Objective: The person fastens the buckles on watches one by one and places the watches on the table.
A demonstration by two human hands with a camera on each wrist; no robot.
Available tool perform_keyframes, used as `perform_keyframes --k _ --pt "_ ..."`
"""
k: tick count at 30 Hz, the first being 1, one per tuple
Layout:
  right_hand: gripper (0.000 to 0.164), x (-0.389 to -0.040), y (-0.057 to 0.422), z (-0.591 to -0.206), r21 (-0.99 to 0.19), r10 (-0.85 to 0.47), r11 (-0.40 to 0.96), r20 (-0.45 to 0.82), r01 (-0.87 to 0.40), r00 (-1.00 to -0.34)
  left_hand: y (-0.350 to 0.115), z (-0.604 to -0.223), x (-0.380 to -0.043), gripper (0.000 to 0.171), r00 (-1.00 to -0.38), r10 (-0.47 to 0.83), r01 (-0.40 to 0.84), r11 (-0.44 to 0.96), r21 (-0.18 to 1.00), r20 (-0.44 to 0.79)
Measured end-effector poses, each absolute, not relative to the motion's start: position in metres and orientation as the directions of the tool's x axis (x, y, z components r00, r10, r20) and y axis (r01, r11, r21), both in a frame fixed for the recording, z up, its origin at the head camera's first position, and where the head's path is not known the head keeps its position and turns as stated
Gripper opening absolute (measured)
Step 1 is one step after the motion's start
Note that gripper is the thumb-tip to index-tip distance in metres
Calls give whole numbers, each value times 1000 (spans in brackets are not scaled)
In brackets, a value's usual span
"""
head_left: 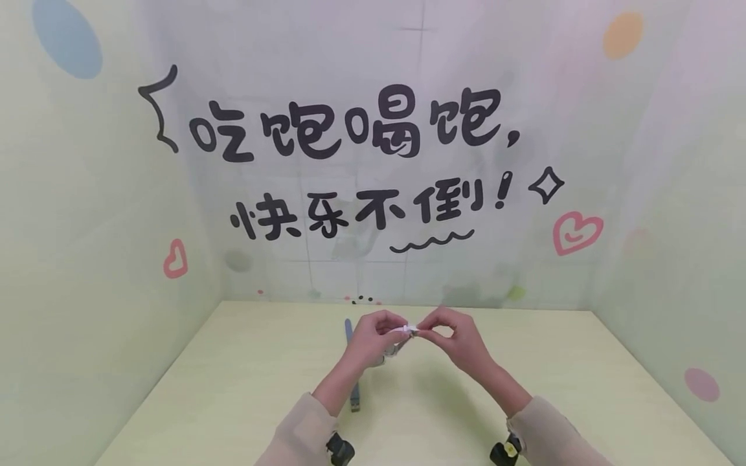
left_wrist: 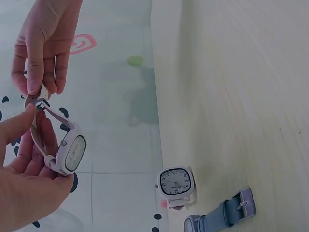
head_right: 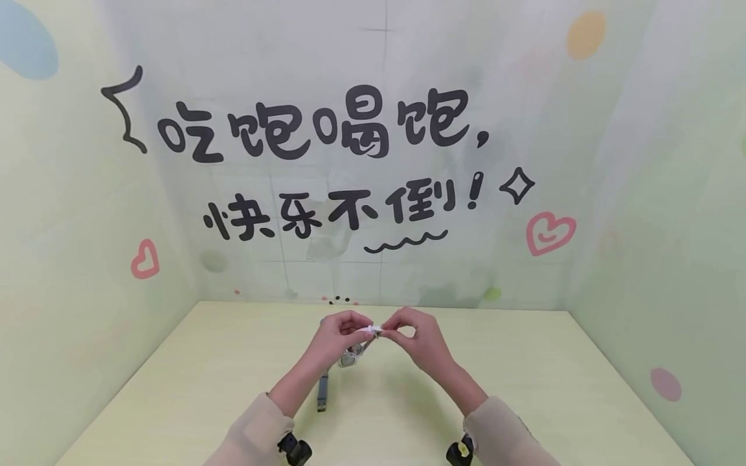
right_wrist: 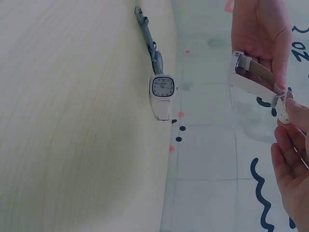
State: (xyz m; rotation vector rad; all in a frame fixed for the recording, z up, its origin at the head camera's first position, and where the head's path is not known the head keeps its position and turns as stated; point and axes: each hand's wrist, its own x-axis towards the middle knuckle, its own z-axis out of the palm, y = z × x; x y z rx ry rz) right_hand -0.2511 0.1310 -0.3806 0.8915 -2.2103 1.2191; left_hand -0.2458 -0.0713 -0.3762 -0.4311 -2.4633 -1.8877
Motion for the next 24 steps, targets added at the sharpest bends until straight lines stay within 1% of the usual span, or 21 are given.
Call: perform_keyframes --k 5,12,18,21,24 --pt "13 -251 127 -382 -438 -356 470 700 -766 -619 -74 -377 -246 19 -959 205 245 264 933 194" --pt "15 -247 122 -382 -343 -387 514 725 -786 -570 -75 -381 -245 19 -955 216 259 285 923 201" --pt "17 -246 122 -389 -268 -384 517 776 -813 -500 -75 -385 -243 18 -950 236 274 320 907 203" --pt "19 -245 121 -392 -279 -380 501 780 -820 -497 -75 -386 -242 17 -949 237 281 320 905 210" --pt "21 -243 119 -392 -321 -365 500 764 -805 -532 -76 -384 -241 15 -945 227 300 314 901 235"
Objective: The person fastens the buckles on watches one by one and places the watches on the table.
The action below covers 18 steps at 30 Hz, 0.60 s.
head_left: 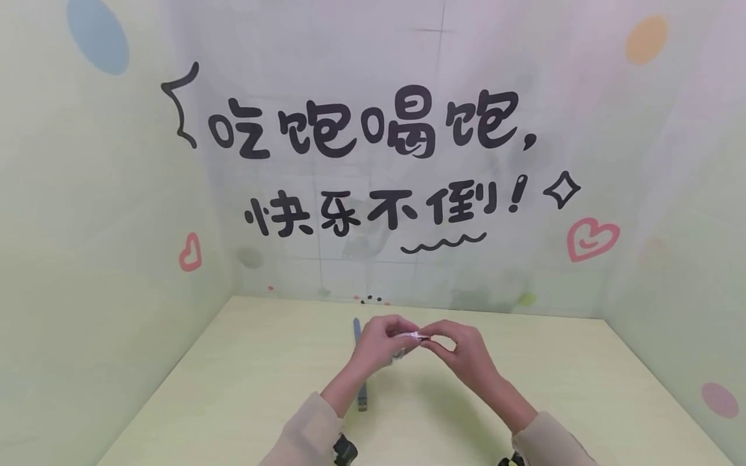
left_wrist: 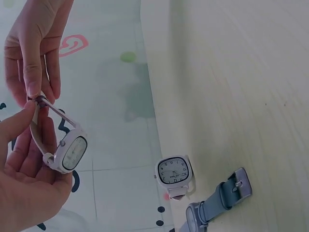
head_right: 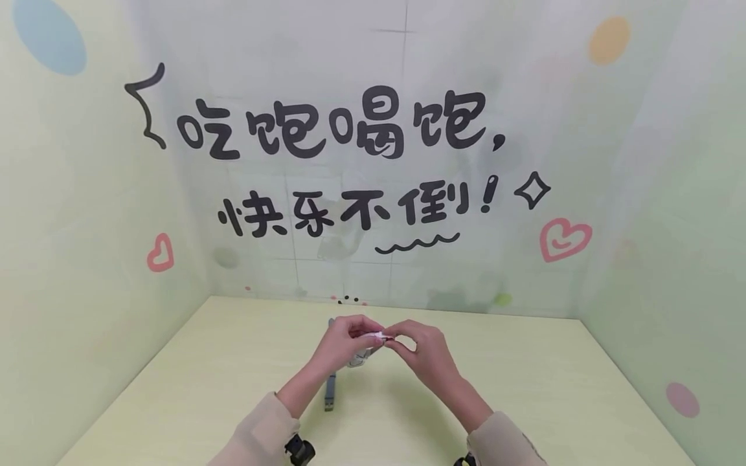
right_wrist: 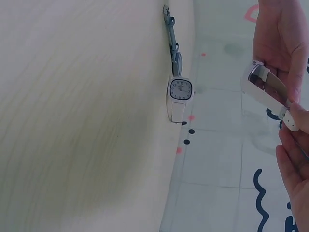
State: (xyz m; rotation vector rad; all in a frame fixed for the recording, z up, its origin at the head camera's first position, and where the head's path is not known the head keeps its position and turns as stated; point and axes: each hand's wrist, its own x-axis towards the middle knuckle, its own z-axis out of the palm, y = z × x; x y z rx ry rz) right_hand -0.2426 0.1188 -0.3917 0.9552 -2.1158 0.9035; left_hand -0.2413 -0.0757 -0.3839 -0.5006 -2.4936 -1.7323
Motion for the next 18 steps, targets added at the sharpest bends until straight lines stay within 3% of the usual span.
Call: perform_keyframes --k 9,13,18 --pt "16 -234 118 -389 -615 -224 361 672 -700 -706 -63 -373 -231 13 -906 195 424 443 790 377" --pt "17 -230 116 -385 -649 -177 384 646 -656 -743 -62 -367 -228 18 -895 160 427 572 700 416" --pt "17 -221 110 -371 -643 -146 404 657 -650 -740 -62 -364 -226 23 -898 120 393 649 651 422"
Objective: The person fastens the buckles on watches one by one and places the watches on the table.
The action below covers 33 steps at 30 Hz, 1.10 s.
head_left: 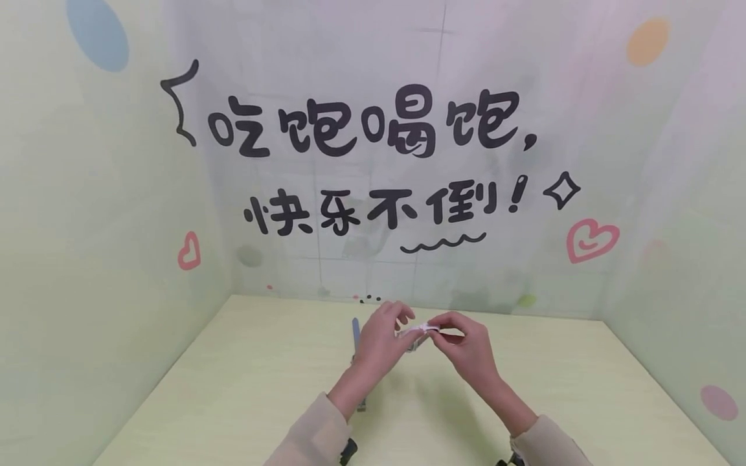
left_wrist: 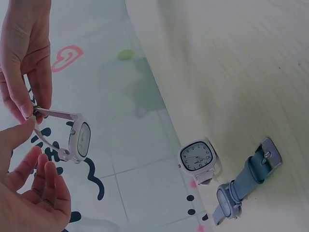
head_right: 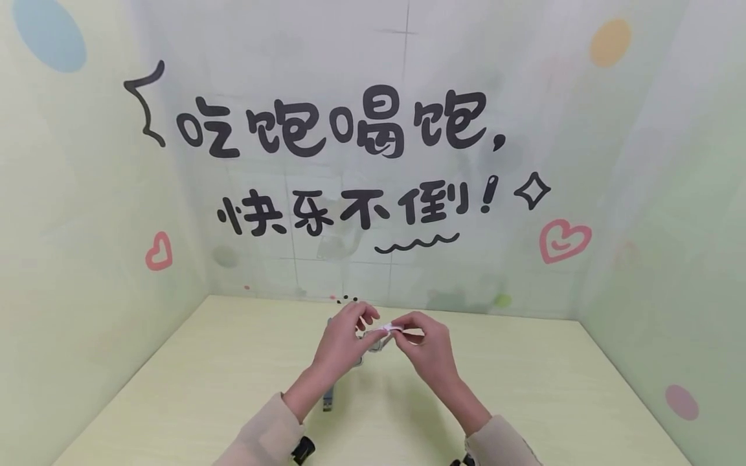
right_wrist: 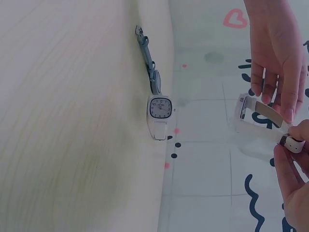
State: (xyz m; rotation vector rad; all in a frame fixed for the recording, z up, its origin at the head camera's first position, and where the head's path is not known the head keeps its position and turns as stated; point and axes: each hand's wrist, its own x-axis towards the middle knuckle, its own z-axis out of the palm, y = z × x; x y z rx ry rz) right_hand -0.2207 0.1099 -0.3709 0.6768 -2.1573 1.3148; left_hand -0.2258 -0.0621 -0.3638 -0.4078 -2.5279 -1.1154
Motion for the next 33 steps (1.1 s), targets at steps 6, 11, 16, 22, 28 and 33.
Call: perform_keyframes --k 6,11,16,22,28,33 --pt "17 -208 103 -354 -629 -143 392 679 -671 -720 -60 -364 -225 14 -900 108 380 669 638 423" --pt "17 -205 100 -354 -601 -151 396 703 -694 -695 -62 -367 -226 13 -927 102 354 554 753 361" --pt "17 -207 98 -354 -577 -179 402 712 -711 -679 -69 -369 -232 14 -955 126 295 385 875 267" --pt "18 -216 98 -359 -580 -179 389 715 -716 -676 -74 -368 -237 19 -931 187 365 396 843 315" --pt "16 -230 105 -377 -610 -170 386 690 -692 -704 -75 -366 -237 16 -934 189 356 403 843 304" --pt "14 -231 109 -382 -600 -193 382 692 -703 -695 -73 -367 -235 15 -931 200 363 427 828 305"
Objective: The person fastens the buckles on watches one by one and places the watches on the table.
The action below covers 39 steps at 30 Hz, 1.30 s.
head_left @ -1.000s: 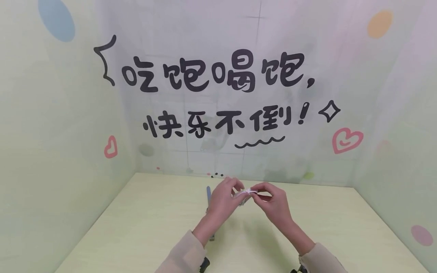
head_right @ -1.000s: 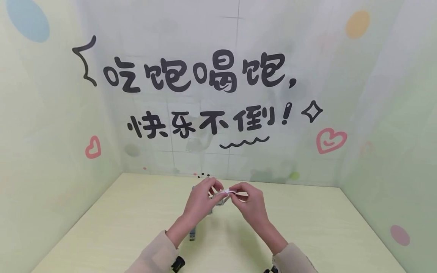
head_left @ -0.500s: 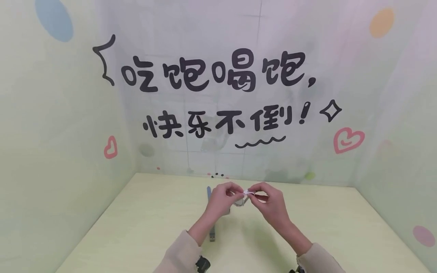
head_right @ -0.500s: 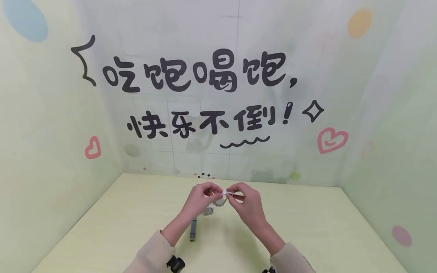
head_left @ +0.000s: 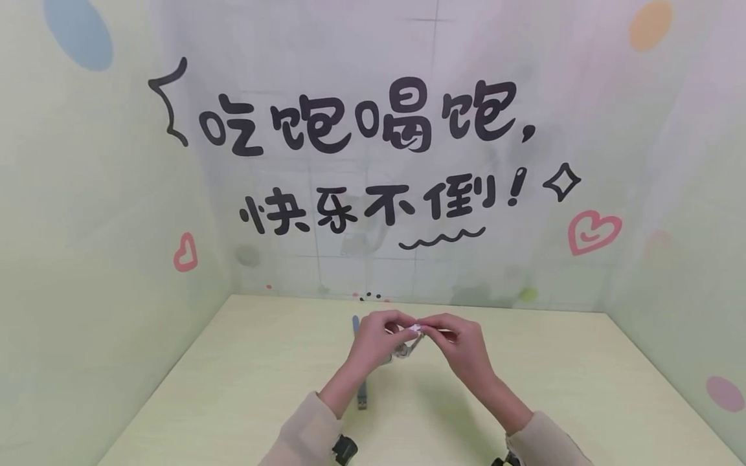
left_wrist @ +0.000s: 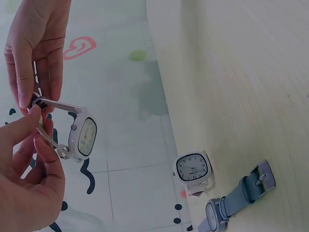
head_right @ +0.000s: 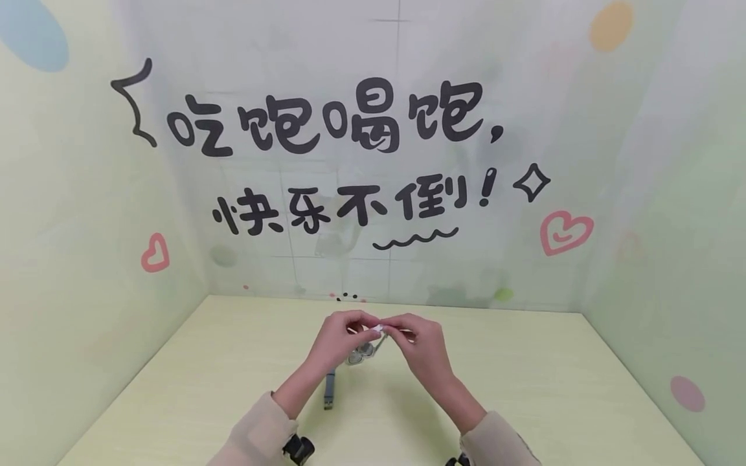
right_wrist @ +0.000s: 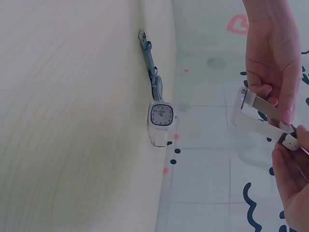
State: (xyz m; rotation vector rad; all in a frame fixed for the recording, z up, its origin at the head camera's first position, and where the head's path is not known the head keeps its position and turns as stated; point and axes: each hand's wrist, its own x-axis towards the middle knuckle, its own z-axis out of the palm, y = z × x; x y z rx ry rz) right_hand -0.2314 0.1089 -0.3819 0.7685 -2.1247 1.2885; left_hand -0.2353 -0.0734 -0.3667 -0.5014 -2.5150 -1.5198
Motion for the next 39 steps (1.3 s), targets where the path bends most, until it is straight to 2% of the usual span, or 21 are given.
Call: perform_keyframes --k 3,6,9,13,16,20,23,26,30,39 --pt "15 -231 109 -382 -606 -205 383 680 -697 -704 -72 -366 -234 14 -927 196 375 447 812 320" --pt "15 -229 109 -381 -645 -212 392 630 -656 -747 -71 -367 -232 13 -918 192 395 477 785 346" --pt "15 -229 108 -381 -693 -195 392 580 -605 -791 -70 -368 -231 14 -904 201 427 485 763 378" --pt "15 -228 108 -380 -727 -155 367 568 -581 -808 -71 -366 -227 11 -907 184 417 500 759 378" --pt "15 -228 109 -380 -711 -156 350 597 -609 -787 -73 -362 -226 6 -920 164 385 536 751 355" --pt "13 -229 108 -382 -669 -191 334 642 -664 -743 -72 -361 -225 11 -935 163 353 542 763 316" --pt "13 -229 107 -384 -661 -213 327 644 -675 -735 -75 -361 -226 16 -957 177 287 459 841 230" --pt "13 -228 105 -383 -662 -238 332 631 -672 -738 -79 -365 -229 22 -975 202 165 353 921 97" --pt "15 -228 104 -382 -634 -294 353 622 -688 -725 -83 -368 -234 27 -974 226 55 304 951 -16" --pt "16 -229 105 -381 -518 -381 442 631 -732 -676 -82 -367 -237 18 -962 273 141 382 913 35"
